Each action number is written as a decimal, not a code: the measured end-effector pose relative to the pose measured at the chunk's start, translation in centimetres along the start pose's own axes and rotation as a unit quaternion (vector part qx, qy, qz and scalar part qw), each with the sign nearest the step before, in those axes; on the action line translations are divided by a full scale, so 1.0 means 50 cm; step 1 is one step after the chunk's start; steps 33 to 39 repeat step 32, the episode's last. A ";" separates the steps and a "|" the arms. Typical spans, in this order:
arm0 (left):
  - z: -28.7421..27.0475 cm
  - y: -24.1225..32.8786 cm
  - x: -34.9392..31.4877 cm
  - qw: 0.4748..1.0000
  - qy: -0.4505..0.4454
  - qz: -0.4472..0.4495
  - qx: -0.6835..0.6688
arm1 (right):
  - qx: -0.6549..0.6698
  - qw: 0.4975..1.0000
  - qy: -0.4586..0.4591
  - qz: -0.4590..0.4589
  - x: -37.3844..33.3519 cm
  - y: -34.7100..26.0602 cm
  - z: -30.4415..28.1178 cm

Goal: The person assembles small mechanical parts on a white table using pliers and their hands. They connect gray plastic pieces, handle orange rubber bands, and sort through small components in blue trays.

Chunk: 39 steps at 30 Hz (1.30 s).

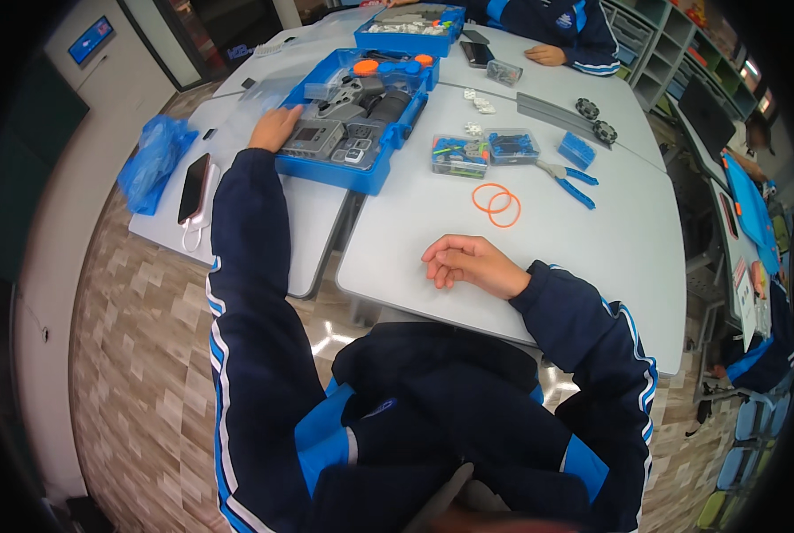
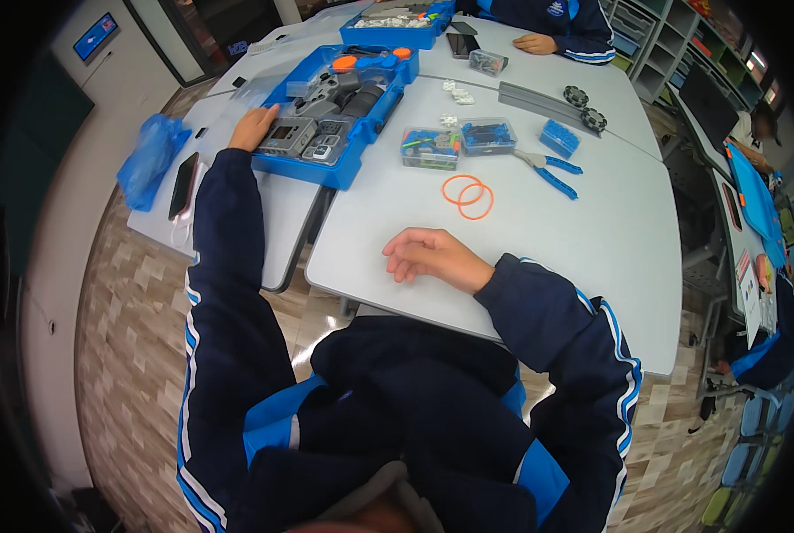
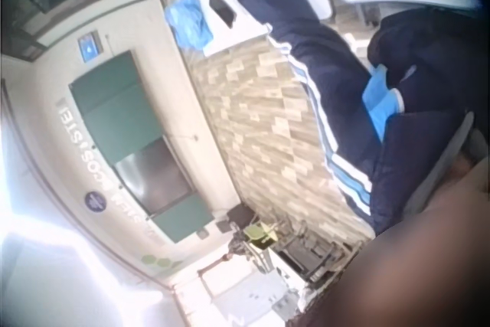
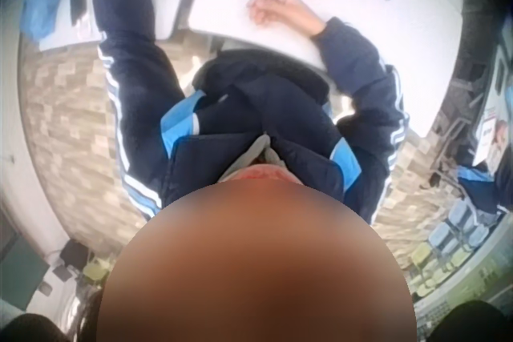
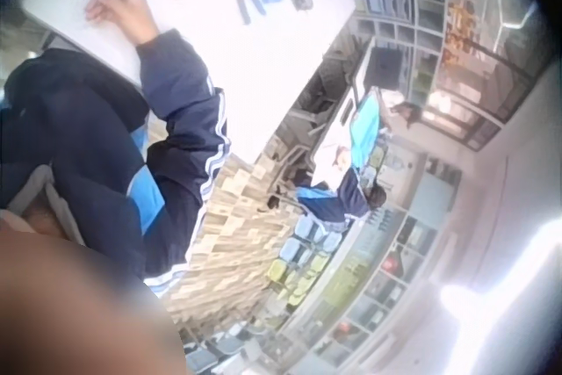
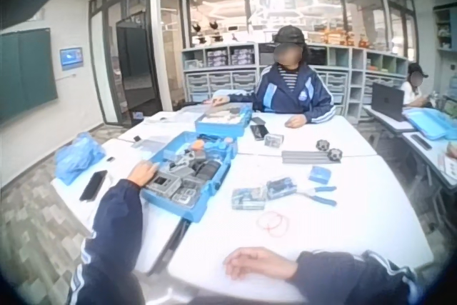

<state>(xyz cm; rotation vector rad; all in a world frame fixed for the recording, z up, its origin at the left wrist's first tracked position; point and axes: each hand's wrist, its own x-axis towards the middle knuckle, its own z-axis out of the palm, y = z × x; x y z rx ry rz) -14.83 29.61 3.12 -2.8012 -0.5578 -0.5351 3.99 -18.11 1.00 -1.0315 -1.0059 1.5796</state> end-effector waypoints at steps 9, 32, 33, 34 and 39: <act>0.021 0.028 0.034 0.997 -0.049 -0.058 0.000 | 0.007 1.000 0.006 0.007 0.000 -0.005 0.005; 0.004 0.043 0.039 0.983 -0.121 -0.025 0.133 | 0.011 1.000 0.020 0.020 -0.014 -0.011 0.005; 0.004 0.043 0.039 0.983 -0.121 -0.025 0.133 | 0.011 1.000 0.020 0.020 -0.014 -0.011 0.005; 0.004 0.043 0.039 0.983 -0.121 -0.025 0.133 | 0.011 1.000 0.020 0.020 -0.014 -0.011 0.005; 0.004 0.043 0.039 0.983 -0.121 -0.025 0.133 | 0.011 1.000 0.020 0.020 -0.014 -0.011 0.005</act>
